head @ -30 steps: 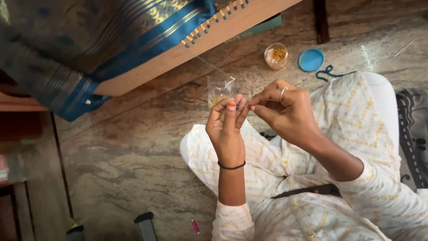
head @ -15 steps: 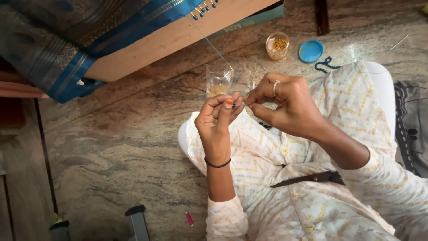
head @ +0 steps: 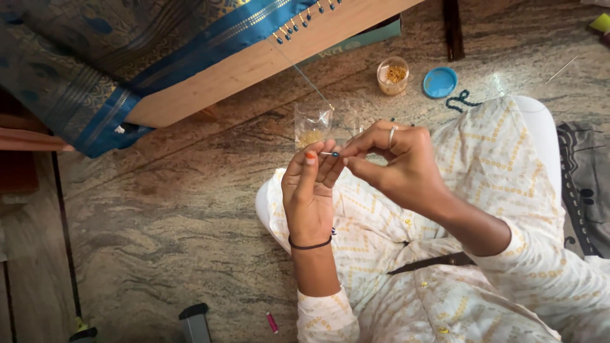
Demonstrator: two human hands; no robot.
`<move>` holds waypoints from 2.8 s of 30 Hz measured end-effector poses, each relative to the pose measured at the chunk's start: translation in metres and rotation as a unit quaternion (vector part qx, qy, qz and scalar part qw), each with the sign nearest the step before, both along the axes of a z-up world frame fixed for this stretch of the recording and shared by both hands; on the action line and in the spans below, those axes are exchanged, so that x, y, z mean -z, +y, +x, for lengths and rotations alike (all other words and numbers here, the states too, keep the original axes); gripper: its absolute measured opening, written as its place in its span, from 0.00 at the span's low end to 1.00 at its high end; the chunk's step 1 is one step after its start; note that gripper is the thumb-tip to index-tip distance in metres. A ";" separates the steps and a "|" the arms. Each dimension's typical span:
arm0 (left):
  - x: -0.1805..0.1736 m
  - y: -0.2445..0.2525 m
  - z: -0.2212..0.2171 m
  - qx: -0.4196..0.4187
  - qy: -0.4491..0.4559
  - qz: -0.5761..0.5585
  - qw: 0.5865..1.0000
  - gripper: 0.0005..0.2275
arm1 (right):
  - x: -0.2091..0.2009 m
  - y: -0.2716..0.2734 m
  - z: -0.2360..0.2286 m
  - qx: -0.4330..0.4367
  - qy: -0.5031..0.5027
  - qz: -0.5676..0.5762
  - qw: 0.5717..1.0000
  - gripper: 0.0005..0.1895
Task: Attaching decorative beads to the edge of a sari with thread and cutting the thread with scissors.
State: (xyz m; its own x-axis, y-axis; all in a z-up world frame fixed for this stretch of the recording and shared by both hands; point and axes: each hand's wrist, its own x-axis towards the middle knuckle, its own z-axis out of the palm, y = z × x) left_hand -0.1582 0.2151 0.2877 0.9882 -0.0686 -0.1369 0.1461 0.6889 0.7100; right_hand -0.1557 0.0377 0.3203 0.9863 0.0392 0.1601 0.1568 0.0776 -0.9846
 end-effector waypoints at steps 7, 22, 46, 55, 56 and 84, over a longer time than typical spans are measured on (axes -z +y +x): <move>-0.002 0.003 -0.001 -0.009 -0.011 0.024 1.000 0.10 | -0.015 0.008 -0.002 0.031 -0.045 -0.074 0.996 0.06; 0.002 0.005 -0.006 -0.012 -0.024 0.013 1.000 0.09 | -0.013 0.012 -0.005 0.022 -0.047 -0.065 0.997 0.06; 0.005 0.000 -0.012 -0.014 -0.038 0.040 0.998 0.09 | -0.012 0.018 -0.006 0.032 -0.010 -0.065 0.997 0.05; -0.035 -0.020 -0.005 -0.172 -0.245 0.517 0.802 0.06 | -0.022 0.009 -0.003 0.069 -0.134 -0.141 0.979 0.07; -0.039 -0.023 -0.004 -0.223 -0.322 0.649 0.652 0.06 | -0.026 0.006 -0.002 0.113 -0.193 -0.198 0.954 0.07; 0.003 0.014 0.139 -0.069 -0.008 0.118 0.991 0.09 | 0.059 0.017 0.002 -0.200 0.157 -0.039 0.966 0.04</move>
